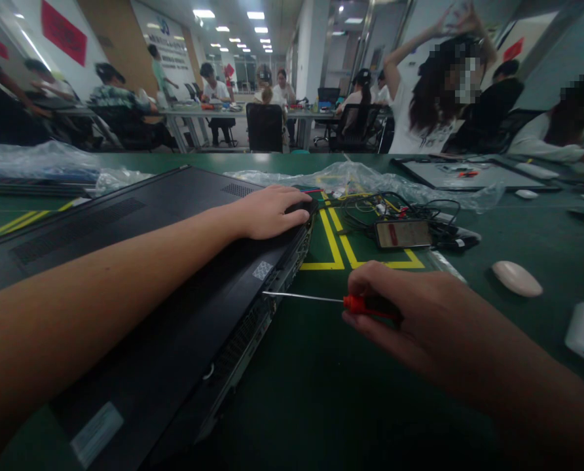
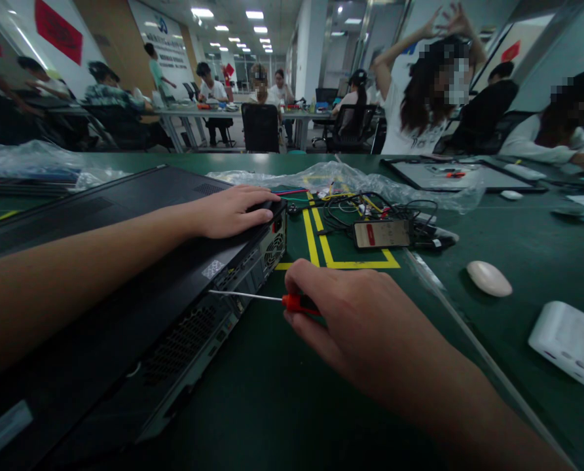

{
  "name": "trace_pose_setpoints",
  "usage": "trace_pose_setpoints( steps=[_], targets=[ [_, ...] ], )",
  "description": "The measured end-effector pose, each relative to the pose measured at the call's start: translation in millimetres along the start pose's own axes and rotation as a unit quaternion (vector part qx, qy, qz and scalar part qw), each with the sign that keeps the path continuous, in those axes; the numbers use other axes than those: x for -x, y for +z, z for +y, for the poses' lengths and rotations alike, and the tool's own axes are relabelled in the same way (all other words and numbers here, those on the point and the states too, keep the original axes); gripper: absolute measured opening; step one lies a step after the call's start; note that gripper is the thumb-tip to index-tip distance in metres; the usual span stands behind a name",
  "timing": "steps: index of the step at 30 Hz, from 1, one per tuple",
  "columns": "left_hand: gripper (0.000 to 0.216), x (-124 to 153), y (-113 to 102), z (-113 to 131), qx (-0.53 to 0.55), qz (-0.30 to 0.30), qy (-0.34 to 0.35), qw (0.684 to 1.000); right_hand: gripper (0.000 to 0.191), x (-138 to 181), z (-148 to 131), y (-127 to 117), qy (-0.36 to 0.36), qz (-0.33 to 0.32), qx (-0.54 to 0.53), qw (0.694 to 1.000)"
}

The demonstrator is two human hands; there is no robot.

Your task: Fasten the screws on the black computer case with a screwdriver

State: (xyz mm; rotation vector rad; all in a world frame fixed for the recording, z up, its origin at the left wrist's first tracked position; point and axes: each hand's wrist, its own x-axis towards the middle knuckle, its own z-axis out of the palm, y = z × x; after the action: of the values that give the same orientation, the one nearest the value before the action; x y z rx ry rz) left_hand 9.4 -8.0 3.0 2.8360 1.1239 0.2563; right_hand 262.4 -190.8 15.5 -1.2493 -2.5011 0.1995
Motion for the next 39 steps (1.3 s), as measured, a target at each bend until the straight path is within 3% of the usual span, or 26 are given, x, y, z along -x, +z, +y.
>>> trace_pose_setpoints(
  steps=[39],
  targets=[
    [0.07, -0.4, 0.6, -0.8, 0.0, -0.001, -0.001, 1.0, 0.002, -0.7, -0.4, -1.7, 0.005, -0.006, 0.006, 1.0]
  ],
)
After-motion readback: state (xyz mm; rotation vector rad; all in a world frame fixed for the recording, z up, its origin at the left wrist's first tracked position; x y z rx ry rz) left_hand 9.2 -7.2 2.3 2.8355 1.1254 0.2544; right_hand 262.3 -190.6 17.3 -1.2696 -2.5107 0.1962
